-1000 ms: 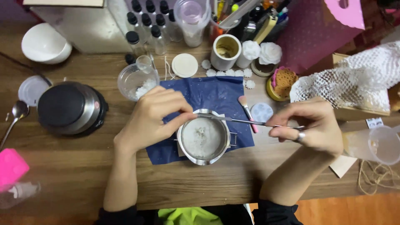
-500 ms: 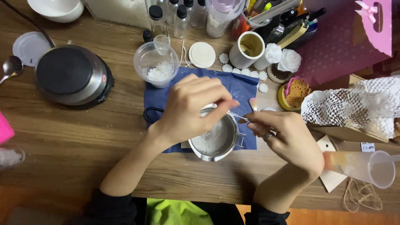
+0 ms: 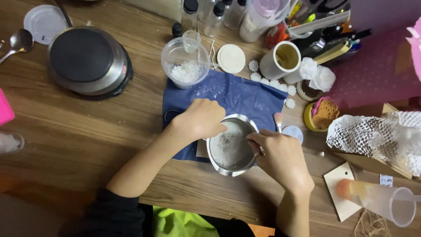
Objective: Stirring a white substance, likely wax or powder, in a small metal pot using a thin tool on a workbench.
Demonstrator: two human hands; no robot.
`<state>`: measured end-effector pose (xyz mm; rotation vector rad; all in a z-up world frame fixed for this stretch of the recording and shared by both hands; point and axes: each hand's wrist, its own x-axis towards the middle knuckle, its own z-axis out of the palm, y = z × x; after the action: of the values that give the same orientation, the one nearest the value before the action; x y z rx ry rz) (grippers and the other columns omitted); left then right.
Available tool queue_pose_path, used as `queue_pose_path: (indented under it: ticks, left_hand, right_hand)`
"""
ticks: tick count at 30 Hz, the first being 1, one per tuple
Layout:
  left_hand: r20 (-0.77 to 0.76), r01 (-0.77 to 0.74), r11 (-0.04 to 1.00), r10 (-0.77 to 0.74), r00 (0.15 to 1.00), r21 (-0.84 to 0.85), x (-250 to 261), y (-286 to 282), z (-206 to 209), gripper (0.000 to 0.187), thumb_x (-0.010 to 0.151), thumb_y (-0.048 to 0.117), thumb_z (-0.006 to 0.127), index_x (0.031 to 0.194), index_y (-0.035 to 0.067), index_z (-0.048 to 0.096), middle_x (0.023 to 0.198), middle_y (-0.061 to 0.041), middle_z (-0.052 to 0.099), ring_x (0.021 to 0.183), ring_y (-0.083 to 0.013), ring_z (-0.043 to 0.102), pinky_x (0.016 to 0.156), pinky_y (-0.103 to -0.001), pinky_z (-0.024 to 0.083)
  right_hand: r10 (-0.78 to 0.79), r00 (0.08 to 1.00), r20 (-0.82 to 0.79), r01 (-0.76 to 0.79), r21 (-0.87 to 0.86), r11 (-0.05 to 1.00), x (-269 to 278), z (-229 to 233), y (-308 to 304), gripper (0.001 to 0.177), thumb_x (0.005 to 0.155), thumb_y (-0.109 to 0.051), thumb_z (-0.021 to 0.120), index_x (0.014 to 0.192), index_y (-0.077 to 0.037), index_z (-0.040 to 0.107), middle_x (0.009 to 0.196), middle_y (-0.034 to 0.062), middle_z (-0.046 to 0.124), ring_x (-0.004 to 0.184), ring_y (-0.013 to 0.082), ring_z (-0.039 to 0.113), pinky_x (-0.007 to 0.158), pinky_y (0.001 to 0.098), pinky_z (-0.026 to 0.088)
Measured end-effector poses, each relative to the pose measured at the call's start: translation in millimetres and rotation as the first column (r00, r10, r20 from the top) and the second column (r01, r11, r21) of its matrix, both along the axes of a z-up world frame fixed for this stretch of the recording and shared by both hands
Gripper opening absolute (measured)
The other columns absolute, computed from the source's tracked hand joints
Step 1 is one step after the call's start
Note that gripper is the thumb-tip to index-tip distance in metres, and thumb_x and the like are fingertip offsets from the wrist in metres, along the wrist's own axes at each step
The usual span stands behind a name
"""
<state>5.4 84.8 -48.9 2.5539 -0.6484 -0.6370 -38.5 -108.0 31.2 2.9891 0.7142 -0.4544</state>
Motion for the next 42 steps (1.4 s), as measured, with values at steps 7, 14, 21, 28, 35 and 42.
queue_pose_path:
  ticks: [7,14,21,28,35,42]
  left_hand:
    - [0.021,-0.01,1.0,0.01,1.0,-0.022,5.3,-5.0,-2.2,0.026,0.086,0.028,0.056,0.088,0.006,0.069,0.078,-0.015,0.068,0.082,-0.0383,0.067,0.077,-0.049,0.05]
    - [0.231,-0.073,0.995,0.088,0.969,-0.072,13.3,-4.5,-14.3,0.026,0.085,0.029,0.06,0.078,0.005,0.068,0.07,-0.015,0.066,0.074,-0.0372,0.067,0.073,-0.049,0.05]
    - [0.124,-0.077,0.997,0.077,0.989,-0.002,13.5,-3.7,-22.4,0.027,0.086,0.033,0.058,0.091,0.008,0.069,0.07,-0.012,0.067,0.072,-0.031,0.068,0.063,-0.045,0.052]
    - [0.072,-0.01,0.998,0.006,0.997,0.06,20.7,-20.8,-61.2,0.044,0.085,0.025,0.058,0.124,0.005,0.054,0.08,-0.014,0.067,0.076,-0.0319,0.067,0.057,-0.047,0.052]
    - [0.093,0.028,0.996,-0.036,0.995,0.087,16.1,-22.7,-44.1,0.044,0.081,0.012,0.058,0.122,-0.001,0.051,0.081,-0.018,0.068,0.075,-0.032,0.067,0.055,-0.047,0.054]
    - [0.141,-0.015,1.0,0.014,0.99,0.003,14.4,-27.4,-35.3,0.059,0.078,0.014,0.069,0.127,-0.006,0.043,0.072,-0.02,0.066,0.061,-0.029,0.066,0.046,-0.044,0.054]
  right_hand:
    - [0.039,0.982,0.186,-0.018,-0.115,0.993,-9.1,-35.6,0.7,0.01,0.082,-0.028,0.06,0.075,-0.025,0.067,0.062,-0.0086,0.061,0.059,0.015,0.062,0.052,0.0275,0.049]
    - [-0.006,0.948,0.317,0.048,-0.125,0.991,-8.1,-45.7,8.4,0.009,0.078,-0.028,0.061,0.075,-0.023,0.068,0.061,-0.0052,0.057,0.06,0.0175,0.062,0.049,0.0314,0.05]
    - [0.029,0.93,0.365,0.02,-0.129,0.991,-8.6,-43.3,16.3,0.01,0.077,-0.026,0.063,0.069,-0.022,0.067,0.059,-0.0043,0.057,0.06,0.0179,0.06,0.051,0.0287,0.049]
    - [0.005,0.941,0.339,0.03,-0.099,0.995,-9.2,-40.2,19.6,0.01,0.078,-0.024,0.062,0.069,-0.02,0.067,0.059,-0.003,0.057,0.057,0.0201,0.061,0.05,0.0308,0.049]
    - [-0.022,0.964,0.263,0.073,-0.183,0.98,-9.3,-46.0,17.2,0.014,0.082,-0.031,0.057,0.076,-0.026,0.068,0.066,-0.0035,0.062,0.053,0.0248,0.065,0.052,0.0369,0.053]
    - [-0.03,0.977,0.209,0.08,-0.239,0.968,-11.0,-59.9,9.8,0.009,0.083,-0.026,0.057,0.079,-0.026,0.065,0.065,-0.007,0.062,0.055,0.0239,0.067,0.053,0.0365,0.054]
